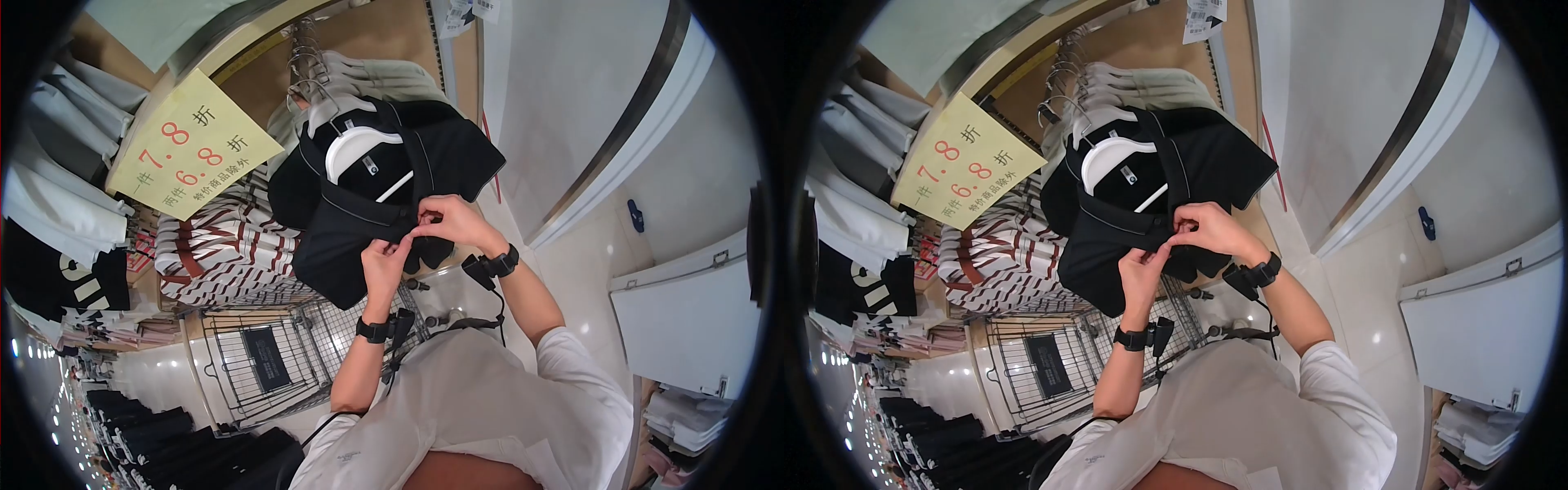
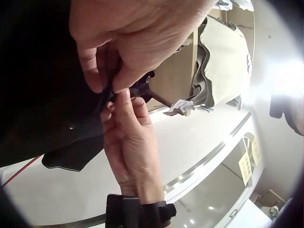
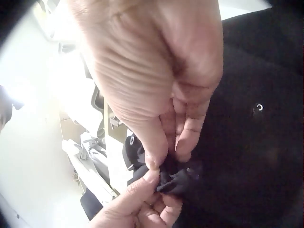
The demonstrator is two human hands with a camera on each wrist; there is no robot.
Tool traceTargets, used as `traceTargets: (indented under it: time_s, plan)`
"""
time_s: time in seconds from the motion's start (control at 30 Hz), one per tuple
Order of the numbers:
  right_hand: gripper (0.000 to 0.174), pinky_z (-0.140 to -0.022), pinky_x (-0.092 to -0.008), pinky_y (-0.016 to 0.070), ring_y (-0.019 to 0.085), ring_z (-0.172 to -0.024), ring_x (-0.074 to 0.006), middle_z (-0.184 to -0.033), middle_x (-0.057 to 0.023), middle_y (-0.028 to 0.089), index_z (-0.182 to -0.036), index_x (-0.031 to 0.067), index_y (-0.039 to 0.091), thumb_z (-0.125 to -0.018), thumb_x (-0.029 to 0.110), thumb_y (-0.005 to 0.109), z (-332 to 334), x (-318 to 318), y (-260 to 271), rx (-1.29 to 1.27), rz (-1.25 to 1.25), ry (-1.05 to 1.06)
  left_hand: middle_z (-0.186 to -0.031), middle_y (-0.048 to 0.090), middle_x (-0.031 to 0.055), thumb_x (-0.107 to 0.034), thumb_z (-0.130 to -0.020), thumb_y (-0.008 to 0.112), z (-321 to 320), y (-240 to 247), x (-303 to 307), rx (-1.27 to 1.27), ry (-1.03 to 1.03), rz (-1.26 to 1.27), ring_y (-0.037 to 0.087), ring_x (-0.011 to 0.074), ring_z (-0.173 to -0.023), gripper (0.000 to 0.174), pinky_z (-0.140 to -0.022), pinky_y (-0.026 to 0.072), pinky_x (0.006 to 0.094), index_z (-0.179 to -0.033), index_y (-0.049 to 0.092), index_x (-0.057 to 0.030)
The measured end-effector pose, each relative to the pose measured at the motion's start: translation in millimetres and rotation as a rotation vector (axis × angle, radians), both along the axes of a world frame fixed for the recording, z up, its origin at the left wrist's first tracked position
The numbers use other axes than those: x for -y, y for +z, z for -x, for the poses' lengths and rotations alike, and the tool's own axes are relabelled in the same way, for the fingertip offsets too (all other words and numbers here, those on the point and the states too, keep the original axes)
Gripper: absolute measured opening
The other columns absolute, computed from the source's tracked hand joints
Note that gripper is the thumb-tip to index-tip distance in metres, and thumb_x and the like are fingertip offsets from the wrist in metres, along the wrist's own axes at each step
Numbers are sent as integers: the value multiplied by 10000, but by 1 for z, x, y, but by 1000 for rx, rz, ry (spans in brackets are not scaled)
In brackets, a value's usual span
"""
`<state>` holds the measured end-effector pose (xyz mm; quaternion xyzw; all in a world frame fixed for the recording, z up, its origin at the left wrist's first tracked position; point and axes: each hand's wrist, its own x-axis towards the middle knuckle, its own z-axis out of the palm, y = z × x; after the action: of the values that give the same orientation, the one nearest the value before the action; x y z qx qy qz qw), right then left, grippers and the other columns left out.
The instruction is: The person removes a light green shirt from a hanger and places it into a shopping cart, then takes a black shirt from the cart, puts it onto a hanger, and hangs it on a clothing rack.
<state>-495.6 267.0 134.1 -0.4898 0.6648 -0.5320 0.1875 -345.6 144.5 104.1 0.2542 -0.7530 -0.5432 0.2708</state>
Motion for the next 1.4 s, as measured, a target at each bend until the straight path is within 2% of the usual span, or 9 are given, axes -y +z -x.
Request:
traceTargets:
  time_s: [0.17,0.3,0.5,0.57,0.77,0.93,1.17,1.3,1.4]
  plan:
    - [259,-645,-266,489,638,-690,-146,-727,-73,634,-826,0,611,-764,163,803,-6,-1,0,-117,62,-39,-768,668,0,-62,-852,729,2,-4,1,-48,-7,-48,535,23,-662,147,-599,428,183,-928,705,61]
    - [231,-656,-255,493,628,-724,-101,-751,-52,647,-859,-12,621,-783,122,793,-5,2,-11,69,74,-15,-782,674,9,-48,-856,721,0,4,-1,-28,-15,-68,551,30,-673,145,-617,442,183,-945,700,64]
    - [229,-670,-225,480,581,-726,-60,-761,-16,629,-861,-13,626,-778,104,805,8,2,-13,272,3,91,-721,628,-47,-69,-843,736,-3,18,-1,-46,-72,-134,485,2,-626,127,-554,376,172,-909,722,39]
    - [227,-668,-224,474,571,-713,-59,-755,-10,617,-853,-8,627,-776,105,808,9,1,-11,286,-64,120,-597,550,-55,-115,-839,751,-3,16,2,10,-102,-34,398,8,-552,193,-479,329,210,-825,685,66]
    - [243,-621,-252,465,574,-674,-103,-719,-39,581,-818,-21,601,-770,107,802,-7,-5,-1,1,62,-6,-580,511,-69,-126,-839,755,0,11,-1,-33,-45,-36,370,7,-546,209,-461,303,218,-808,682,67]
    - [210,-582,-315,457,583,-655,-231,-739,-110,575,-842,-18,584,-798,97,754,-23,-11,16,-335,206,-77,-595,518,-85,-120,-845,750,-2,23,-3,-20,-76,-142,370,-2,-550,175,-464,297,206,-823,702,47]
    - [173,-581,-336,460,576,-646,-248,-747,-113,578,-887,-19,598,-819,77,725,-25,-14,13,-306,196,-97,-619,556,-84,-130,-850,753,0,16,-2,-32,-90,-183,386,-11,-554,166,-463,295,198,-848,719,32]
    - [175,-589,-308,467,577,-649,-209,-745,-103,583,-885,-21,594,-821,75,727,-31,-12,13,-353,203,-166,-611,542,-88,-131,-851,753,2,13,-3,-59,-86,-211,379,-11,-554,172,-463,290,199,-850,717,37]
    - [170,-605,-258,475,564,-650,-116,-746,-58,589,-878,-18,587,-828,58,731,-27,-12,5,-138,125,-152,-628,590,-68,-130,-852,752,4,5,0,-94,-89,-210,420,-9,-560,172,-468,320,197,-866,719,38]
